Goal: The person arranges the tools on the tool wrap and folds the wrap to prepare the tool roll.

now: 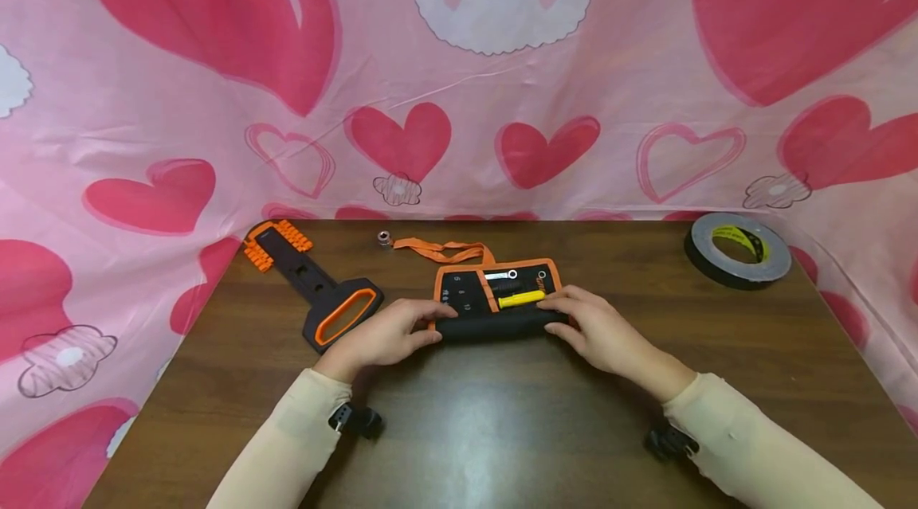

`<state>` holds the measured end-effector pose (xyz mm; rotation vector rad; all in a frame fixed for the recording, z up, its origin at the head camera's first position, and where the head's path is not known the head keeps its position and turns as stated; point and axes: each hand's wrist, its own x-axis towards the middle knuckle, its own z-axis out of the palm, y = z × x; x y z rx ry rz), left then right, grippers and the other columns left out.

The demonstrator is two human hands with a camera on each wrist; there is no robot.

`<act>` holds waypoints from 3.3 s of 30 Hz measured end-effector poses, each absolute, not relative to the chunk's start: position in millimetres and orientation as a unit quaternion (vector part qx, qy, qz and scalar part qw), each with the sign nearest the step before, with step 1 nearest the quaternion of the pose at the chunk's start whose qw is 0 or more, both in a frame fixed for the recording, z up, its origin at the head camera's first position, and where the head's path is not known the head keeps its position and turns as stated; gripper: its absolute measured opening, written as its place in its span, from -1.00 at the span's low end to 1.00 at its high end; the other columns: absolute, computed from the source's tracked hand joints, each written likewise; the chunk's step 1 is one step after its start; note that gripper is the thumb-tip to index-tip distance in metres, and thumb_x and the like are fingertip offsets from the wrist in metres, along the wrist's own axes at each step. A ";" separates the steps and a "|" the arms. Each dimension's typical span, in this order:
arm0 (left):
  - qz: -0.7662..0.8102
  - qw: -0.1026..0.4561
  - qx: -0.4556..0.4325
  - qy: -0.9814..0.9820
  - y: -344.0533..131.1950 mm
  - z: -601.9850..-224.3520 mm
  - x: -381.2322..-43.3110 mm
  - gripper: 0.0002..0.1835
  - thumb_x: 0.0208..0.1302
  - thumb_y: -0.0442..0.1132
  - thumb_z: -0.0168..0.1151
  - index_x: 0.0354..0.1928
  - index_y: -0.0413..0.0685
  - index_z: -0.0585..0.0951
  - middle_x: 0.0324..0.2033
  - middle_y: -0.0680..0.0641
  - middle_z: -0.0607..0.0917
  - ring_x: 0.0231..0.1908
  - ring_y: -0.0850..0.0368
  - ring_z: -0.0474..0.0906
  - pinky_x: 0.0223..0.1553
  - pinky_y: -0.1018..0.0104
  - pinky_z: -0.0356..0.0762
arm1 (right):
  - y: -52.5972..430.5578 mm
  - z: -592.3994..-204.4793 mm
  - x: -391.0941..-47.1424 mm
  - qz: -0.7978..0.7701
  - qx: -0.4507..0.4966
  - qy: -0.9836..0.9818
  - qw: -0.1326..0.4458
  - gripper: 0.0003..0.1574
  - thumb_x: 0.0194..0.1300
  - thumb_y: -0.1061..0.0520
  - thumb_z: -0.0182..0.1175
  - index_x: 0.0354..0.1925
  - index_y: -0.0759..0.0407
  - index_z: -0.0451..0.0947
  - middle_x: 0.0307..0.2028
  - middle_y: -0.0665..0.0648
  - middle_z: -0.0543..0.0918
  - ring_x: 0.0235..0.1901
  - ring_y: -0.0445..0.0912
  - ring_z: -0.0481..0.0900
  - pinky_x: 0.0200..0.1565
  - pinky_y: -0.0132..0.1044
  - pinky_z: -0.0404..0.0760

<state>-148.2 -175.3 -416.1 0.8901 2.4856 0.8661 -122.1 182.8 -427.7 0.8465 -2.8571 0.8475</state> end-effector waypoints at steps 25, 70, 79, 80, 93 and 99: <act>0.464 0.197 0.148 0.851 -163.1 -423.2 -166.5 -0.75 0.53 -0.43 0.25 0.16 -0.34 0.67 -0.20 -0.22 0.77 -0.35 0.17 0.68 -0.22 0.27 0.70 | 187.2 -436.1 -147.3 0.395 0.153 -0.905 -0.041 -0.56 0.53 0.05 0.36 0.26 0.17 0.69 0.21 0.31 0.75 0.10 0.16 0.66 0.22 0.20 0.59; 0.426 0.164 0.179 0.872 -168.0 -427.4 -175.6 -0.46 0.46 -0.23 0.44 0.43 -0.06 0.60 0.13 -0.18 0.77 0.06 -0.02 0.74 0.24 -0.07 0.70 | 176.7 -425.1 -170.4 0.484 0.008 -0.864 -0.139 -0.56 0.58 0.02 0.30 0.18 0.34 0.59 -0.33 0.13 0.62 -0.44 -0.04 0.56 -0.42 -0.28 0.42; 0.400 0.139 0.172 0.890 -162.9 -425.7 -180.7 -0.47 0.50 -0.22 0.39 0.45 -0.10 0.59 -0.16 -0.11 0.74 -0.16 0.07 0.63 0.00 0.15 0.61 | 175.7 -423.5 -175.9 0.476 0.012 -0.873 -0.109 -0.56 0.56 0.02 0.33 0.10 0.41 0.70 -0.58 0.04 0.55 -0.55 -0.04 0.56 -0.43 -0.27 0.44; 0.403 0.138 0.173 0.888 -162.3 -425.5 -181.4 -0.47 0.52 -0.22 0.37 0.46 -0.13 0.57 -0.19 -0.12 0.72 -0.20 0.08 0.63 -0.04 0.17 0.58 | 175.5 -423.6 -177.2 0.476 0.008 -0.873 -0.108 -0.55 0.56 0.02 0.33 0.09 0.41 0.70 -0.60 0.03 0.54 -0.56 -0.04 0.55 -0.43 -0.27 0.45; 0.438 0.139 0.126 0.879 -156.9 -425.3 -183.4 -0.57 0.54 -0.28 0.32 0.36 -0.19 0.56 -0.12 -0.20 0.71 -0.29 0.13 0.72 -0.05 0.15 0.65 | 175.8 -425.7 -195.2 0.509 -0.017 -0.852 -0.124 -0.54 0.51 0.02 0.38 0.04 0.44 0.66 -0.59 -0.01 0.56 -0.62 -0.13 0.54 -0.43 -0.30 0.55; 0.434 0.135 0.095 0.885 -155.9 -425.9 -184.4 -0.55 0.52 -0.25 0.37 0.37 -0.15 0.61 -0.05 -0.21 0.69 -0.32 0.14 0.71 -0.12 0.24 0.60 | 172.2 -424.4 -197.8 0.496 -0.011 -0.862 -0.105 -0.58 0.48 0.05 0.42 0.05 0.38 0.67 -0.25 0.23 0.69 -0.48 -0.07 0.57 -0.42 -0.32 0.56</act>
